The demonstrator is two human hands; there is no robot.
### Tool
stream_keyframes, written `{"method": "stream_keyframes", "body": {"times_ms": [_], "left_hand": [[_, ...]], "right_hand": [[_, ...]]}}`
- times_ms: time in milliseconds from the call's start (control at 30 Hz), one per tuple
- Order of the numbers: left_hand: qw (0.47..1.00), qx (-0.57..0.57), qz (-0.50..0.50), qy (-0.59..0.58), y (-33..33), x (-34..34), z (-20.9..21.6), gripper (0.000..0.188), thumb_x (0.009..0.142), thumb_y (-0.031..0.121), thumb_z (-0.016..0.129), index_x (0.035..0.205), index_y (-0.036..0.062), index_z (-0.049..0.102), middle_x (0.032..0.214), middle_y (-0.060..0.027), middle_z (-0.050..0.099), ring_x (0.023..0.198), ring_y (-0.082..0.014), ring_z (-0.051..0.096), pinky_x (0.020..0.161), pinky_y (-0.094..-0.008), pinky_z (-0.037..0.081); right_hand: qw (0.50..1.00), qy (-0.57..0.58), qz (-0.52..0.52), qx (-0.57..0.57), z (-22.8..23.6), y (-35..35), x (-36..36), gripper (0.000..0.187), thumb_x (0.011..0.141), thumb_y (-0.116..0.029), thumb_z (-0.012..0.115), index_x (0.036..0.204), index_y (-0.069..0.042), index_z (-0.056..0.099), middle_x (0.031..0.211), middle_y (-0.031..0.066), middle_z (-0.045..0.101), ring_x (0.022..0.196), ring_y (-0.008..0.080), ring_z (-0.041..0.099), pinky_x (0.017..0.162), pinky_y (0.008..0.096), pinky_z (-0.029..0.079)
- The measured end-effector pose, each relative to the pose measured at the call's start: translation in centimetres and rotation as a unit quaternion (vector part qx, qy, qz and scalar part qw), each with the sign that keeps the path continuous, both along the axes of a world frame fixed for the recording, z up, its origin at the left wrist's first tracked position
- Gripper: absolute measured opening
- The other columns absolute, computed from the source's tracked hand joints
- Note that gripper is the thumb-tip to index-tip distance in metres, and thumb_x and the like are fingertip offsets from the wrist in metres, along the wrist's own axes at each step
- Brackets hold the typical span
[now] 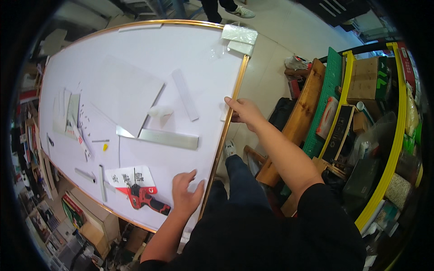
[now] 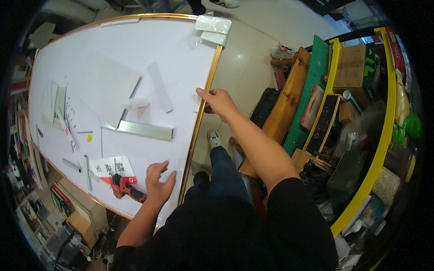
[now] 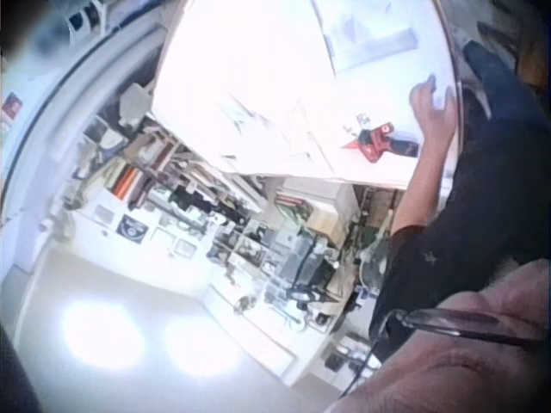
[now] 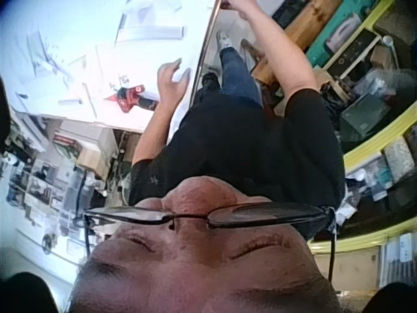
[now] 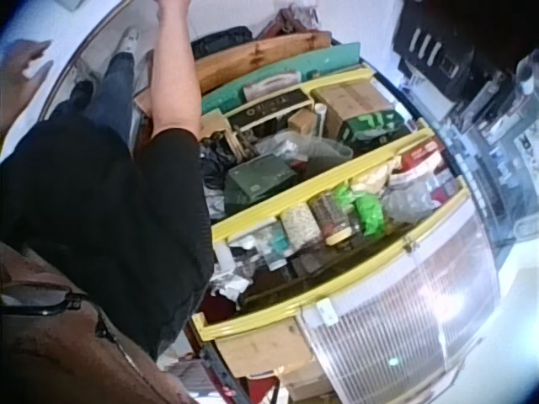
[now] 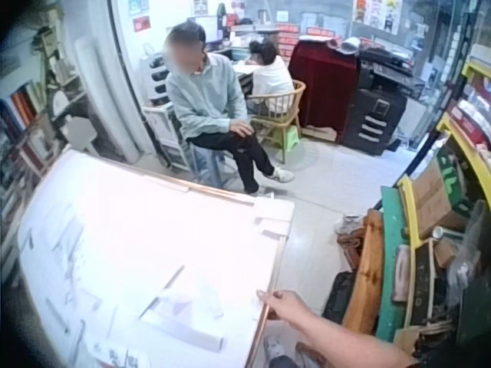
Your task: The person applies glue to small white plastic pieces and attaches them to the gold-colored frame of a large white board. They repeat this process for several pieces along the edges of the board.
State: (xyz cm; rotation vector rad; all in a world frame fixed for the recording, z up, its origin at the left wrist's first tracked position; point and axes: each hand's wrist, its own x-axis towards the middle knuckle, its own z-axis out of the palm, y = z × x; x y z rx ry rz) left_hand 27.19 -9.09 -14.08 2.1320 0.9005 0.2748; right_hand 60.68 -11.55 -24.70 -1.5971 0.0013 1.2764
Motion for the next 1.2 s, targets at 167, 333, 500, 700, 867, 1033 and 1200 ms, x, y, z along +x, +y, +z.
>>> {"method": "stream_keyframes", "body": {"times_ms": [167,333,500,700,867,1033,1200], "left_hand": [[0.98,0.009,0.172,0.096,-3.6,-11.8,2.8,0.045,0.08,0.004,0.082,0.123,0.0051,0.068,0.1,-0.0098,0.065,0.086,-0.0232,0.063,0.072,-0.0337,0.049],[0.935,-0.049,0.308,0.17,-10.7,-20.6,4.6,0.04,0.087,0.008,0.078,0.125,0.0037,0.068,0.101,-0.0072,0.062,0.087,-0.0178,0.06,0.073,-0.0313,0.05],[0.868,-0.15,0.438,0.177,-17.4,-24.1,3.3,0.036,0.089,0.01,0.078,0.124,0.0017,0.069,0.1,-0.0062,0.06,0.086,-0.0147,0.058,0.073,-0.0284,0.05],[0.836,-0.124,0.508,0.168,-23.5,-27.9,0.8,0.039,0.088,0.011,0.079,0.124,0.0003,0.068,0.099,-0.0074,0.06,0.087,-0.0171,0.058,0.075,-0.0307,0.051],[0.733,-0.109,0.634,0.221,-28.1,-32.5,-3.0,0.057,0.091,0.019,0.077,0.14,-0.0014,0.057,0.12,-0.0156,0.061,0.097,-0.0248,0.064,0.09,-0.038,0.054],[0.678,-0.159,0.69,0.197,-29.4,-34.9,-5.4,0.063,0.096,0.026,0.074,0.146,-0.0059,0.052,0.13,-0.0203,0.061,0.107,-0.0262,0.063,0.095,-0.0392,0.053],[0.679,-0.159,0.685,0.213,-28.6,-35.4,-5.4,0.062,0.099,0.028,0.07,0.145,-0.0095,0.051,0.132,-0.0223,0.061,0.111,-0.0279,0.062,0.097,-0.0388,0.051]], "right_hand": [[0.997,-0.053,0.055,-0.002,-0.2,0.5,-1.3,0.051,0.089,-0.037,0.085,0.104,0.009,0.069,0.097,0.0139,0.071,0.08,0.0204,0.069,0.07,0.034,0.059],[0.997,-0.068,0.015,-0.034,-0.1,1.2,-2.0,0.04,0.092,-0.027,0.08,0.101,0.009,0.067,0.093,0.0134,0.067,0.078,0.0203,0.067,0.066,0.0339,0.058],[0.988,-0.11,0.073,-0.08,0.7,1.6,-1.7,0.036,0.097,-0.026,0.07,0.099,0.01,0.066,0.09,0.0118,0.065,0.078,0.0225,0.065,0.073,0.0413,0.06],[0.976,-0.147,0.088,-0.132,0.0,2.2,-1.4,0.038,0.102,-0.028,0.064,0.106,0.009,0.065,0.099,0.0134,0.067,0.079,0.0241,0.067,0.073,0.0406,0.059],[0.983,-0.105,0.106,-0.11,0.3,1.9,-1.1,0.043,0.107,-0.033,0.06,0.128,0.004,0.061,0.117,0.016,0.066,0.107,0.0289,0.067,0.091,0.0477,0.06],[0.992,-0.001,0.06,-0.114,1.8,1.8,0.0,0.09,0.103,-0.069,0.05,0.157,0.002,0.037,0.152,0.0245,0.052,0.13,0.0405,0.061,0.111,0.0555,0.049],[0.999,0.018,-0.029,-0.042,1.8,1.2,0.6,0.09,0.104,-0.07,0.045,0.151,0.007,0.04,0.139,0.0245,0.057,0.122,0.0368,0.063,0.105,0.0507,0.052]]}}
